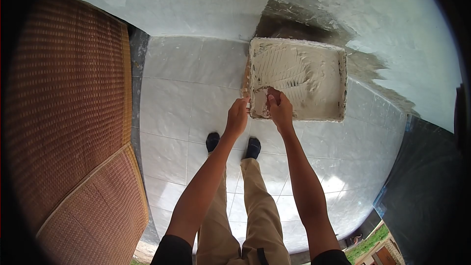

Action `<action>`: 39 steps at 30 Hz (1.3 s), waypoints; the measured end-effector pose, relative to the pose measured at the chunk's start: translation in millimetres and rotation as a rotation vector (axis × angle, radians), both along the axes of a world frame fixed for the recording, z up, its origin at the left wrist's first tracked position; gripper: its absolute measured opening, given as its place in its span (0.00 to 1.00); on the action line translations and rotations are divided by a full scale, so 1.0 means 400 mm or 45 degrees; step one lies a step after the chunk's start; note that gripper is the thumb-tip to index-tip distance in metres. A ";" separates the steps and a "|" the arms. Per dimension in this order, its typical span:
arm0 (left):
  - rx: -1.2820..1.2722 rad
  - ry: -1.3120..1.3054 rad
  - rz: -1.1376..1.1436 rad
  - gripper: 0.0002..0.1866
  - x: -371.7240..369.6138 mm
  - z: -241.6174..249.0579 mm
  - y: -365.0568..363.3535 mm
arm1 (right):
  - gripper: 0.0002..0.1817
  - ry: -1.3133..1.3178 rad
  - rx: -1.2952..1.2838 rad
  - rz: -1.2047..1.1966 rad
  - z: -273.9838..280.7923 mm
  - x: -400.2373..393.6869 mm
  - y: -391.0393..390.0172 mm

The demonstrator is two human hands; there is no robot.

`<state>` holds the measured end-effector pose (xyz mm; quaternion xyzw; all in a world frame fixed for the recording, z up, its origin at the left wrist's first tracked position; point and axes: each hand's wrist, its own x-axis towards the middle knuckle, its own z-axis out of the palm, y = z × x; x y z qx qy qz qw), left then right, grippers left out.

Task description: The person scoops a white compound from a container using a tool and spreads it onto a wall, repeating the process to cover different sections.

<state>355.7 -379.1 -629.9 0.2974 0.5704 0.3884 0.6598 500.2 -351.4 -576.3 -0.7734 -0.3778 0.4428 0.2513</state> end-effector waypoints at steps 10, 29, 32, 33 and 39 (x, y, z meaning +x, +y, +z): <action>0.111 0.205 -0.134 0.23 -0.025 0.000 0.004 | 0.13 0.496 -0.093 -0.125 -0.029 0.099 -0.005; 0.966 0.136 -0.054 0.24 -0.123 0.858 0.360 | 0.19 1.398 0.775 -0.249 0.794 0.046 0.116; 1.129 0.131 -0.060 0.24 -0.153 1.034 0.415 | 0.20 1.439 0.876 -0.180 0.959 0.029 0.153; 1.173 0.120 -0.034 0.21 -0.163 1.097 0.425 | 0.19 1.421 0.918 -0.149 1.009 0.024 0.165; 1.426 0.165 0.020 0.21 -0.215 1.358 0.491 | 0.16 1.265 1.039 -0.182 1.286 -0.009 0.225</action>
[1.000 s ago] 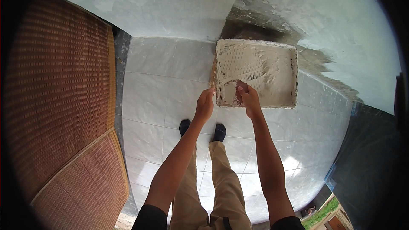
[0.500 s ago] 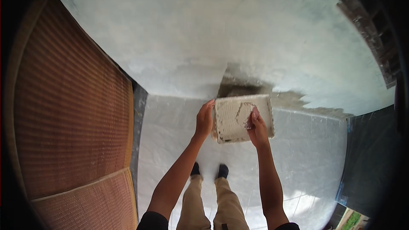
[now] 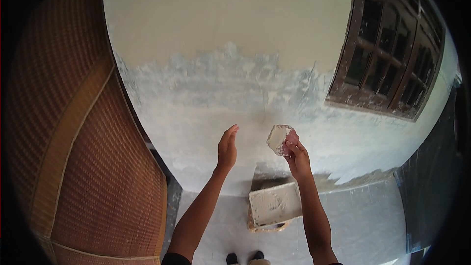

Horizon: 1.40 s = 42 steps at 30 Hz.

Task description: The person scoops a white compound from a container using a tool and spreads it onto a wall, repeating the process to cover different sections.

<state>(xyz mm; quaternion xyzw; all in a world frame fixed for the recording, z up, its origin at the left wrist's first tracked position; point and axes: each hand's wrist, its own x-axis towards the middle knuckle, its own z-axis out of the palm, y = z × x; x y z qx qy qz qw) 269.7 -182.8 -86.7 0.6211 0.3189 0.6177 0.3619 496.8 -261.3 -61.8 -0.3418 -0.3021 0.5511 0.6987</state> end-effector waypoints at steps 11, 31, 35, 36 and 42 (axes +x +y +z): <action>0.403 0.089 0.221 0.19 0.009 0.316 0.171 | 0.15 -0.625 0.591 -0.296 0.328 -0.046 0.223; 0.955 0.500 0.554 0.28 -0.011 0.327 0.377 | 0.22 -2.144 1.124 -1.248 0.324 -0.117 0.433; 0.997 0.614 0.575 0.29 -0.017 0.308 0.406 | 0.23 -2.412 1.128 -1.278 0.322 -0.107 0.443; 0.994 0.609 0.563 0.29 -0.015 0.305 0.415 | 0.23 -2.422 1.116 -1.279 0.323 -0.108 0.444; 1.062 0.528 0.701 0.28 0.015 0.278 0.446 | 0.23 -2.847 0.973 -1.368 0.327 -0.124 0.447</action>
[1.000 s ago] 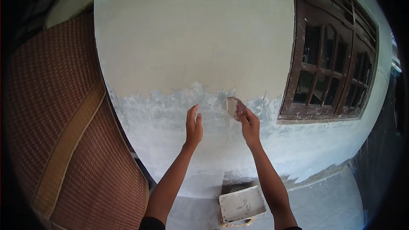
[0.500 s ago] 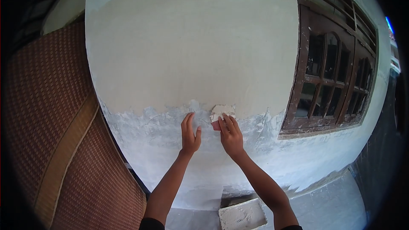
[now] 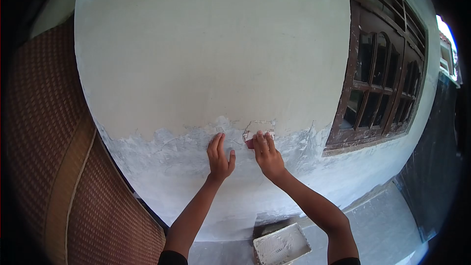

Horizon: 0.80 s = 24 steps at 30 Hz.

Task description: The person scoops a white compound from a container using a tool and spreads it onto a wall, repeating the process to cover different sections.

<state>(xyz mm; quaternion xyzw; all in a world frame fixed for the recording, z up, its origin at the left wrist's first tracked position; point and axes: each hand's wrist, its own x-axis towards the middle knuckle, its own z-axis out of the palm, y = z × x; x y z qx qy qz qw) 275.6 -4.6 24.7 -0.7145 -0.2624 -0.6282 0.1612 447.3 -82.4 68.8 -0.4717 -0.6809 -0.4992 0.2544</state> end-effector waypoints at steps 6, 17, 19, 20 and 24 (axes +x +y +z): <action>0.081 0.022 0.090 0.28 0.005 -0.008 0.013 | 0.22 -0.060 0.100 -0.023 0.007 -0.004 0.002; 0.058 0.046 0.085 0.29 0.004 -0.006 0.008 | 0.19 -0.127 -0.001 -0.051 -0.020 0.011 -0.023; 0.034 0.048 0.063 0.29 0.002 -0.002 -0.003 | 0.18 -0.118 -0.024 -0.029 -0.053 0.024 -0.029; 0.010 0.049 0.042 0.29 0.001 0.003 -0.010 | 0.18 -0.111 -0.046 -0.006 -0.059 0.030 -0.032; -0.043 0.082 0.009 0.29 -0.012 0.023 -0.047 | 0.16 -0.045 -0.100 0.030 -0.043 0.023 -0.069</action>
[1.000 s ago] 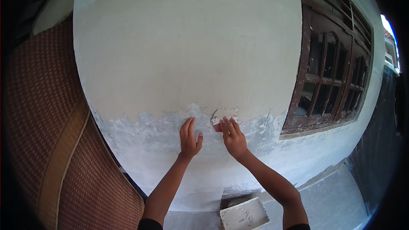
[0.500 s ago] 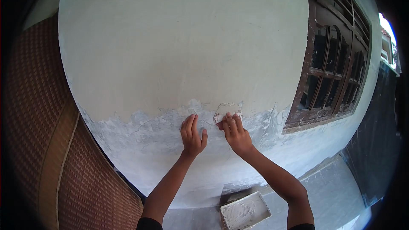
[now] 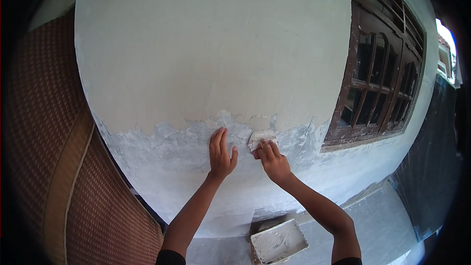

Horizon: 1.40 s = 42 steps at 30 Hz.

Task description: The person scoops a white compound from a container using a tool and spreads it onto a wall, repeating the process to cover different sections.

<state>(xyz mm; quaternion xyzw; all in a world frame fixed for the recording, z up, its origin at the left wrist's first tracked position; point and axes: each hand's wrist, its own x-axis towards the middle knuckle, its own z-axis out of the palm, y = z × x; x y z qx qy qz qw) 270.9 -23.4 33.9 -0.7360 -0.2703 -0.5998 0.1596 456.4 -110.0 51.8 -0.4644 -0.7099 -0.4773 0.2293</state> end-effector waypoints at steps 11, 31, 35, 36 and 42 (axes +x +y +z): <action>0.120 0.122 0.263 0.28 -0.004 -0.007 0.053 | 0.14 0.573 0.036 0.362 0.105 -0.019 -0.052; 0.246 0.242 0.488 0.29 -0.001 -0.045 0.090 | 0.14 2.212 0.303 0.999 0.082 0.092 0.068; 0.251 0.188 0.523 0.26 0.005 -0.045 0.093 | 0.14 2.038 0.065 1.052 0.101 -0.012 0.035; 0.247 0.192 0.517 0.26 0.005 -0.045 0.092 | 0.15 1.882 0.026 0.958 0.095 -0.037 0.050; 0.248 0.188 0.522 0.26 0.003 -0.044 0.095 | 0.14 2.219 0.317 0.990 0.129 0.028 0.071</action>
